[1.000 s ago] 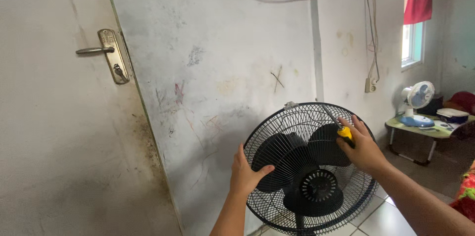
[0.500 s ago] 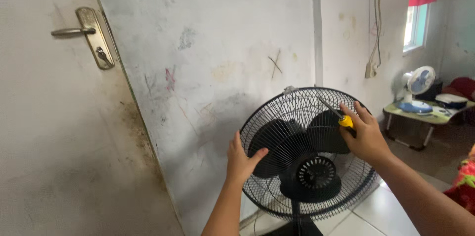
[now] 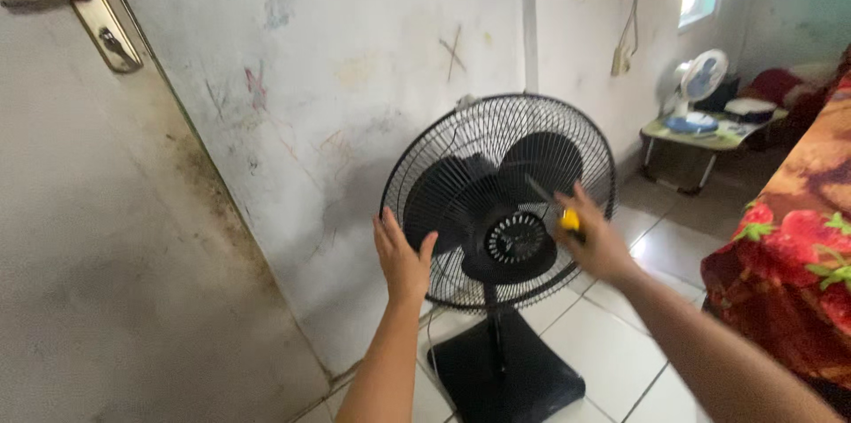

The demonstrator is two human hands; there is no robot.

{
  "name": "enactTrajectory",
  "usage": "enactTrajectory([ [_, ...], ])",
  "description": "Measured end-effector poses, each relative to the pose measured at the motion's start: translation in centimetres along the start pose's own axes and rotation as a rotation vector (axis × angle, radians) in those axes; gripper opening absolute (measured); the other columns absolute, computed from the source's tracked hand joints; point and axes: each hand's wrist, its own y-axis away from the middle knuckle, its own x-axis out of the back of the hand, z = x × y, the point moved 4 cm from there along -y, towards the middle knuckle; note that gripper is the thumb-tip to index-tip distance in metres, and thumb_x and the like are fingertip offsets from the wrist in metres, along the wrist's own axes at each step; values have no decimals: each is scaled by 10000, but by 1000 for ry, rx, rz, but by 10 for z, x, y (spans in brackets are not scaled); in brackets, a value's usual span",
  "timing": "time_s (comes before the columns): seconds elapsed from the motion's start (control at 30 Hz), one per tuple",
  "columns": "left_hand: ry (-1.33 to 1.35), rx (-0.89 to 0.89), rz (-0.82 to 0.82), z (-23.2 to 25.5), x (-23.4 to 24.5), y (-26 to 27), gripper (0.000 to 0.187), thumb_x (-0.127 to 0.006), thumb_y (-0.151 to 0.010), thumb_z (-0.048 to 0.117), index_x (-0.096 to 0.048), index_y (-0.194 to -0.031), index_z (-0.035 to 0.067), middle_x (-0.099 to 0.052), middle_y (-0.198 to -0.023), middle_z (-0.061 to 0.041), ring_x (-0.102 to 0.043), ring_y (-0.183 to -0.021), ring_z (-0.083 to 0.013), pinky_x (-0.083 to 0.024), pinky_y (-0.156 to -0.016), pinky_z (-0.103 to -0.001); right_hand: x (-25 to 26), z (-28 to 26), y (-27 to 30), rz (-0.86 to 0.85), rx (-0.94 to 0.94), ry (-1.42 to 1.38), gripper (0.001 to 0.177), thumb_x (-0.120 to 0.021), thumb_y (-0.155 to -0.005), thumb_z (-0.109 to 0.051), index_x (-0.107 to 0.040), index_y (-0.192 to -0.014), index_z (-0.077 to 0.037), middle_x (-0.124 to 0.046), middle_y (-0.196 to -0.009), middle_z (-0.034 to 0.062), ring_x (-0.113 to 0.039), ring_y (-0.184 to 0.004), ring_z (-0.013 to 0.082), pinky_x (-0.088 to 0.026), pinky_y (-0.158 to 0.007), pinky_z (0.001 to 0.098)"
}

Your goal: The person wipes the front grill and blades of a standing electric fan with a pink cloth, then uses a screwdriver to loosen a screw on the fan's front grill. The person continues wiping the fan blades and grill with the cloth.

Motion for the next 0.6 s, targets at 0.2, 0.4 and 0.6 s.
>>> enactTrajectory([
  [0.2, -225, 56, -89, 41, 6, 29, 981, -670, -921, 479, -91, -1609, 86, -64, -1673, -244, -120, -1539, -454, -228, -1133, -701, -12, 37, 71, -107, -389, -211, 447, -612, -972, -287, -538, -1393, -161, -737, -1051, 158, -718, -970, 276, -565, -896, 408],
  [0.4, -424, -112, -351, 90, -11, 61, 944, -699, -900, 370, -107, -1607, 170, 62, -1683, -173, 70, -1537, -450, -101, -1190, -691, 17, 43, 102, -172, -508, -143, 456, -526, -1006, -393, -492, -1420, -206, -675, -877, 95, -664, -834, 205, -538, -789, 395],
  [0.6, -491, -303, -449, 118, -46, 84, 919, -693, -909, 306, -125, -1621, 180, 69, -1687, -127, 75, -1534, -424, -61, -1177, -714, 45, 74, 122, -86, -417, -209, 395, -586, -969, -381, -583, -1280, -137, -647, -800, 91, -646, -747, 216, -558, -737, 389],
])
